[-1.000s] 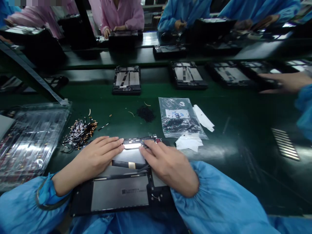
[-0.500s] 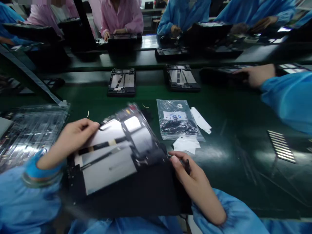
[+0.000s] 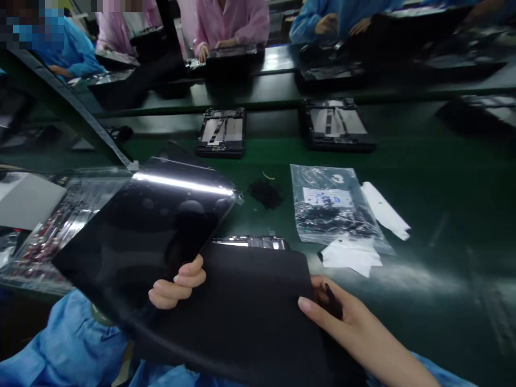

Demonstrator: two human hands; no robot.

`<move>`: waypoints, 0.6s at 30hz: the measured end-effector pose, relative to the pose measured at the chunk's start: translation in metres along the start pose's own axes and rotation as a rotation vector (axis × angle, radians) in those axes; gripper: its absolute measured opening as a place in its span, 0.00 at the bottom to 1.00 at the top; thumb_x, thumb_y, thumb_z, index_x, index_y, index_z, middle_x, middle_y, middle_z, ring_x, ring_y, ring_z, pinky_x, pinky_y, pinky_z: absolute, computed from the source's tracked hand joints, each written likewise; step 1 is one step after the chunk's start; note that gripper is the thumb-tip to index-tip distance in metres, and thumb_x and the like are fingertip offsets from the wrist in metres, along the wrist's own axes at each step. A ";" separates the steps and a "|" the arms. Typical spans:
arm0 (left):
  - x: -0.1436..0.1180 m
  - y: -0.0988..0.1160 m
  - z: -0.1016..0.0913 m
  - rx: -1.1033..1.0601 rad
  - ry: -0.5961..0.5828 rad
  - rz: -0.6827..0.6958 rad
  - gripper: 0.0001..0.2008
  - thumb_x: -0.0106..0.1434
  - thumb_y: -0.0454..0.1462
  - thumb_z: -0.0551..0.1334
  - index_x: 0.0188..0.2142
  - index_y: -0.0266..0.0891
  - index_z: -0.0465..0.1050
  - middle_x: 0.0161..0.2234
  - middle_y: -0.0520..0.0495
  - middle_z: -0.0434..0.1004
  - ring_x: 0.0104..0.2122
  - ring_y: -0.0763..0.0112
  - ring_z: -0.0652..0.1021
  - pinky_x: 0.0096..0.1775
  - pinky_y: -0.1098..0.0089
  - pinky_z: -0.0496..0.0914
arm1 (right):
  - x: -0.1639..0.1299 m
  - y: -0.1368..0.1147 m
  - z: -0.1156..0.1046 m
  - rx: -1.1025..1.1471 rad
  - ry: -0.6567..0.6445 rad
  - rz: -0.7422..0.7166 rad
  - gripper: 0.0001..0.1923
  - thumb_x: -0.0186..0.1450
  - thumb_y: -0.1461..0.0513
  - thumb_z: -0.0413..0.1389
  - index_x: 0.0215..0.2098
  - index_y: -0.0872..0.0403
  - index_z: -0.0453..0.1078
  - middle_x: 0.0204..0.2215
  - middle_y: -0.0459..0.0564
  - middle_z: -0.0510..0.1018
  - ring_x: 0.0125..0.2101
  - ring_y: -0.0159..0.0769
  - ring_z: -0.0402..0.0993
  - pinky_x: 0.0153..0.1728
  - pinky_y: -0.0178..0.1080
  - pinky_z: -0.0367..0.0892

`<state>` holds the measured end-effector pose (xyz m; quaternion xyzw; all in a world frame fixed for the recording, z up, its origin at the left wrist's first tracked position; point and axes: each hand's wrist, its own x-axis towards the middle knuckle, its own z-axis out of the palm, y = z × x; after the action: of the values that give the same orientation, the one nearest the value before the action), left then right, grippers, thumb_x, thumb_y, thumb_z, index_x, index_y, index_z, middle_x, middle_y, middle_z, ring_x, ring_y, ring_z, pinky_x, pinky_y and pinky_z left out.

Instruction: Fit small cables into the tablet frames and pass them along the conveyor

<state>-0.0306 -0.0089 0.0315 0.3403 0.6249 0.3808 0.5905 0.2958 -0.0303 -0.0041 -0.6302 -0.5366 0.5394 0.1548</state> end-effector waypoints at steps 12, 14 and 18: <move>-0.018 0.064 0.033 -0.041 -0.633 -0.616 0.15 0.58 0.33 0.42 0.17 0.39 0.56 0.17 0.56 0.51 0.12 0.84 0.50 0.16 0.79 0.44 | 0.008 0.027 -0.004 0.131 -0.026 0.095 0.26 0.37 0.47 0.65 0.33 0.47 0.73 0.41 0.59 0.79 0.46 0.60 0.73 0.45 0.48 0.72; -0.015 0.062 0.031 0.040 -0.653 -0.568 0.14 0.57 0.33 0.43 0.17 0.40 0.54 0.17 0.56 0.51 0.12 0.83 0.51 0.16 0.78 0.46 | 0.006 0.034 -0.006 0.134 -0.011 0.093 0.28 0.37 0.47 0.66 0.36 0.47 0.74 0.41 0.60 0.79 0.46 0.61 0.73 0.44 0.49 0.72; -0.004 0.054 0.014 0.311 -0.613 -0.349 0.16 0.60 0.35 0.43 0.19 0.39 0.61 0.15 0.54 0.57 0.12 0.78 0.58 0.16 0.72 0.57 | 0.004 0.038 -0.008 0.167 0.013 0.018 0.26 0.43 0.44 0.63 0.37 0.46 0.76 0.42 0.58 0.79 0.44 0.60 0.74 0.43 0.49 0.73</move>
<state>-0.0175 0.0146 0.0808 0.4124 0.5181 0.0559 0.7473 0.3215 -0.0379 -0.0329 -0.6235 -0.4831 0.5793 0.2054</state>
